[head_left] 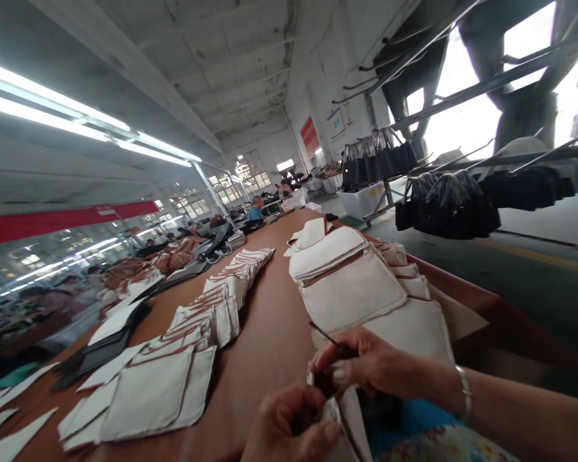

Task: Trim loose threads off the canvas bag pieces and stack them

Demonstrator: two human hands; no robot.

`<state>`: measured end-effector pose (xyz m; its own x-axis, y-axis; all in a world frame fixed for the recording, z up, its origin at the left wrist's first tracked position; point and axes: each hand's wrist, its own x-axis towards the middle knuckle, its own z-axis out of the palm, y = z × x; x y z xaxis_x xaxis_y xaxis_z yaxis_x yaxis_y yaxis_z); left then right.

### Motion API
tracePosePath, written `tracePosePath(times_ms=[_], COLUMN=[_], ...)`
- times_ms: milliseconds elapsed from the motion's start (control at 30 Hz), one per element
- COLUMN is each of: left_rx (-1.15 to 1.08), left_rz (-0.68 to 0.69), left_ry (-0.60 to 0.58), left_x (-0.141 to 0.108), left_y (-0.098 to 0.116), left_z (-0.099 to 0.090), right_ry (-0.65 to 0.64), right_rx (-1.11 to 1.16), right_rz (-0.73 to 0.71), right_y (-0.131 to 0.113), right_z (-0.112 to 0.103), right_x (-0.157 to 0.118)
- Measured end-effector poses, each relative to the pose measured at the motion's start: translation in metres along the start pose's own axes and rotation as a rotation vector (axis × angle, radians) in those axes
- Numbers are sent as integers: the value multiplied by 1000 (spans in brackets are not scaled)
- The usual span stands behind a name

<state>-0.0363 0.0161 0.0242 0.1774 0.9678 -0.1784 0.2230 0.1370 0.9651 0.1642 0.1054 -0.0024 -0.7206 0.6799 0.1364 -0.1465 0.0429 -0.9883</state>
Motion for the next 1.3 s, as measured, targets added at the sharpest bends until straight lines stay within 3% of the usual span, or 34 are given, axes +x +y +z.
tracePosePath(times_ms=[100,200,367,500,600,667,767,833,1133,1300], left_rx=[123,151,66,17,-11,-4,-16,-14,-116,-87], left_rz=[27,55,0,-45,-95,-98,-105,-123,-214,-246], left_ry=[7,4,-54,-64,-68,-61,-41,-20,16,61], left_x=[-1,-8,-12,-12,-13,-15,-17,-17,-16,-13], left_y=[3,4,-12,-25,-22,-17,-13,-13,-12,-16], left_z=[2,6,11,13,18,24,33,38,50,54], right_ry=[-166,-153,-114,-70,-22,22,6,-32,13,-9], right_rx=[156,90,-196,-606,-826,-708,-212,47,182,92], right_rz=[-24,-51,-100,-287,-370,-279,71,217,232,121], right_y=[-8,1,20,15,10,9,10,12,14,10], right_z=[13,12,12,18,20,19,18,18,18,13], right_x=[-17,-24,-36,-47,-50,-49,-48,-48,-59,-63])
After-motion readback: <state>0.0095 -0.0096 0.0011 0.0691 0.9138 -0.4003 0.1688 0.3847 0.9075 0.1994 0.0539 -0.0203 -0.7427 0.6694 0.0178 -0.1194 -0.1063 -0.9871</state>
